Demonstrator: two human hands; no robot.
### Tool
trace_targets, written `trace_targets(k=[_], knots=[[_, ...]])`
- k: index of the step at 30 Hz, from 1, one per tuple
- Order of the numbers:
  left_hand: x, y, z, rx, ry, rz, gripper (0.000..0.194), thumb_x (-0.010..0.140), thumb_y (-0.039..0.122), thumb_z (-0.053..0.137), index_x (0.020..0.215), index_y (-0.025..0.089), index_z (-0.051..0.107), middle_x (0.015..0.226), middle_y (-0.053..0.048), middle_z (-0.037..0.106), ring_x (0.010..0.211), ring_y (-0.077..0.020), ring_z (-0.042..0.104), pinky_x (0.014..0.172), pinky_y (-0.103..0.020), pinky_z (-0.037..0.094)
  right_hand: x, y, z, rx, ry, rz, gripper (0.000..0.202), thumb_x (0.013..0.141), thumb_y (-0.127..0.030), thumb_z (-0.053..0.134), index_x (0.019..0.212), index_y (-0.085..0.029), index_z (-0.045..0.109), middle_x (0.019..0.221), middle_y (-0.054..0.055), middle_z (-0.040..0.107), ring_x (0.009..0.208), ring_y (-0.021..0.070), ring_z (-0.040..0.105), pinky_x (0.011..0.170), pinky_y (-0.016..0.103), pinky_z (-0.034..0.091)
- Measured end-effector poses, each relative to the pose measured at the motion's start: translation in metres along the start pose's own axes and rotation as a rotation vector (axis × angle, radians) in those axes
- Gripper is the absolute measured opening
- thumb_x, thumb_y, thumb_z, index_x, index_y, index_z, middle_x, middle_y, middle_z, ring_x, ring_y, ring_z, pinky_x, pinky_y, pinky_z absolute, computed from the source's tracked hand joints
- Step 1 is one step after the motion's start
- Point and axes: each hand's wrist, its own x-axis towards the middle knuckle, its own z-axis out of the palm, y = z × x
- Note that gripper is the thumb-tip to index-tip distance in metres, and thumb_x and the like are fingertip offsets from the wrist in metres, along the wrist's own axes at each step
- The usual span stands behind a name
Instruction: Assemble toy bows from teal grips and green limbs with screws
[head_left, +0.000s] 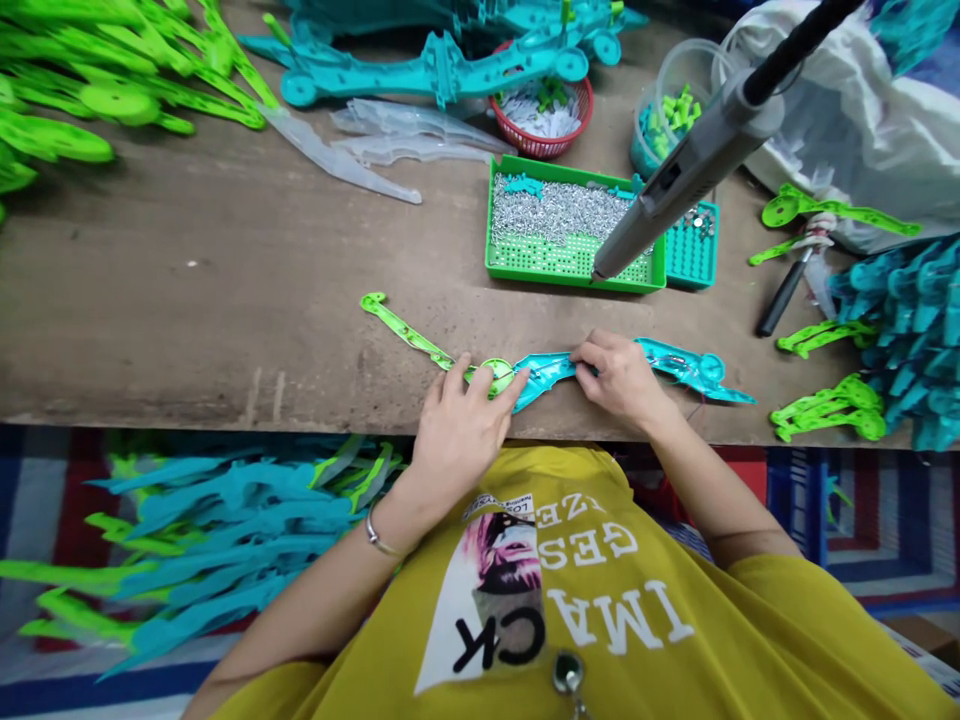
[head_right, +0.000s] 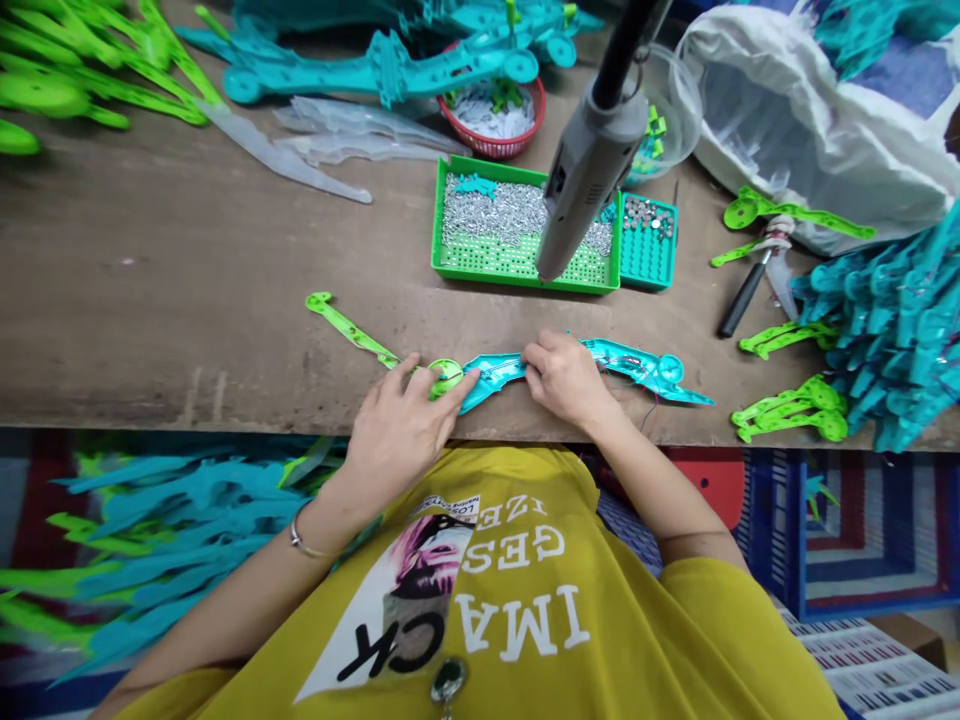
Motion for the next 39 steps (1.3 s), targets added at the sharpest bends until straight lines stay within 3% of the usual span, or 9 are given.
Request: trace_targets(k=[5, 8, 14, 17, 20, 26, 32, 36, 39], knots=[[-0.005, -0.002, -0.001, 0.001, 0.047, 0.029, 0.046, 0.102, 0.028, 0.049, 0.147, 0.035, 0.057, 0.122, -0.012, 0.067, 0.134, -0.0362, 0.054, 0.098, -0.046, 0.055, -0.002, -0.008, -0.004, -0.125, -0.049, -0.016, 0.025, 0.089, -0.01, 0.051, 0.089, -0.014, 0.075, 0.09, 0.013, 0.068, 0.082, 0.0238, 0.058, 0.078, 0.037, 0.042], [0.003, -0.024, -0.01, -0.058, 0.164, 0.059, 0.041, 0.105, 0.03, 0.044, 0.143, 0.029, 0.059, 0.12, -0.012, 0.069, 0.119, -0.0282, 0.063, 0.089, -0.039, 0.055, -0.005, -0.009, -0.004, -0.123, 0.002, -0.021, 0.024, 0.087, -0.009, 0.052, 0.09, -0.015, 0.076, 0.091, 0.013, 0.068, 0.085, 0.0245, 0.056, 0.079, 0.038, 0.041], [0.097, -0.139, -0.03, -0.19, 0.401, -0.295, 0.032, 0.102, 0.02, 0.043, 0.122, 0.022, 0.067, 0.117, -0.008, 0.071, 0.117, -0.0234, 0.058, 0.103, -0.044, 0.044, -0.009, -0.011, -0.001, -0.159, 0.085, -0.03, 0.023, 0.087, -0.013, 0.055, 0.088, -0.015, 0.078, 0.091, 0.013, 0.068, 0.086, 0.027, 0.053, 0.076, 0.04, 0.038], [0.149, -0.193, -0.024, -0.253, 0.354, -0.252, 0.024, 0.102, 0.019, 0.046, 0.118, 0.019, 0.064, 0.117, -0.001, 0.073, 0.126, -0.0158, 0.051, 0.115, -0.044, 0.033, -0.01, -0.01, 0.001, -0.13, 0.098, -0.028, 0.024, 0.086, -0.012, 0.054, 0.089, -0.014, 0.077, 0.09, 0.013, 0.068, 0.085, 0.0263, 0.053, 0.076, 0.04, 0.039], [0.17, -0.22, -0.017, -0.238, 0.229, -0.209, 0.022, 0.107, 0.026, 0.045, 0.107, 0.012, 0.062, 0.111, 0.001, 0.074, 0.13, -0.0127, 0.047, 0.122, -0.044, 0.025, -0.009, -0.007, 0.003, -0.098, 0.119, -0.037, 0.022, 0.085, -0.011, 0.054, 0.087, -0.015, 0.076, 0.087, 0.012, 0.068, 0.083, 0.0252, 0.054, 0.075, 0.039, 0.04], [0.153, -0.219, -0.034, -0.124, 0.148, -0.201, 0.032, 0.109, 0.033, 0.042, 0.112, 0.007, 0.061, 0.146, -0.004, 0.06, 0.142, -0.0174, 0.039, 0.125, -0.039, 0.026, -0.007, 0.001, 0.008, -0.019, 0.185, -0.072, 0.018, 0.082, -0.01, 0.056, 0.081, -0.018, 0.072, 0.083, 0.009, 0.067, 0.079, 0.0237, 0.058, 0.074, 0.037, 0.043], [0.128, -0.22, -0.04, -0.146, 0.133, -0.165, 0.018, 0.1, 0.019, 0.055, 0.115, 0.009, 0.059, 0.135, -0.006, 0.065, 0.137, -0.0201, 0.048, 0.124, -0.045, 0.03, -0.008, 0.003, 0.011, 0.05, 0.259, -0.104, 0.016, 0.082, -0.011, 0.057, 0.079, -0.019, 0.071, 0.08, 0.008, 0.067, 0.078, 0.0239, 0.062, 0.072, 0.037, 0.049], [0.085, -0.212, -0.042, -0.344, 0.563, -0.341, 0.034, 0.088, 0.006, 0.066, 0.12, 0.012, 0.055, 0.133, -0.002, 0.064, 0.131, -0.0151, 0.05, 0.122, -0.04, 0.036, -0.009, 0.003, 0.012, 0.058, 0.287, -0.118, 0.016, 0.082, -0.011, 0.056, 0.079, -0.018, 0.07, 0.078, 0.008, 0.067, 0.078, 0.0243, 0.064, 0.071, 0.036, 0.051], [0.041, -0.189, -0.044, -0.748, 0.993, -0.375, 0.029, 0.096, 0.019, 0.064, 0.123, 0.017, 0.053, 0.121, 0.002, 0.065, 0.117, -0.0127, 0.061, 0.112, -0.037, 0.049, -0.009, 0.003, 0.012, 0.067, 0.285, -0.101, 0.015, 0.083, -0.012, 0.056, 0.079, -0.019, 0.07, 0.078, 0.008, 0.067, 0.078, 0.0241, 0.064, 0.071, 0.036, 0.051]])
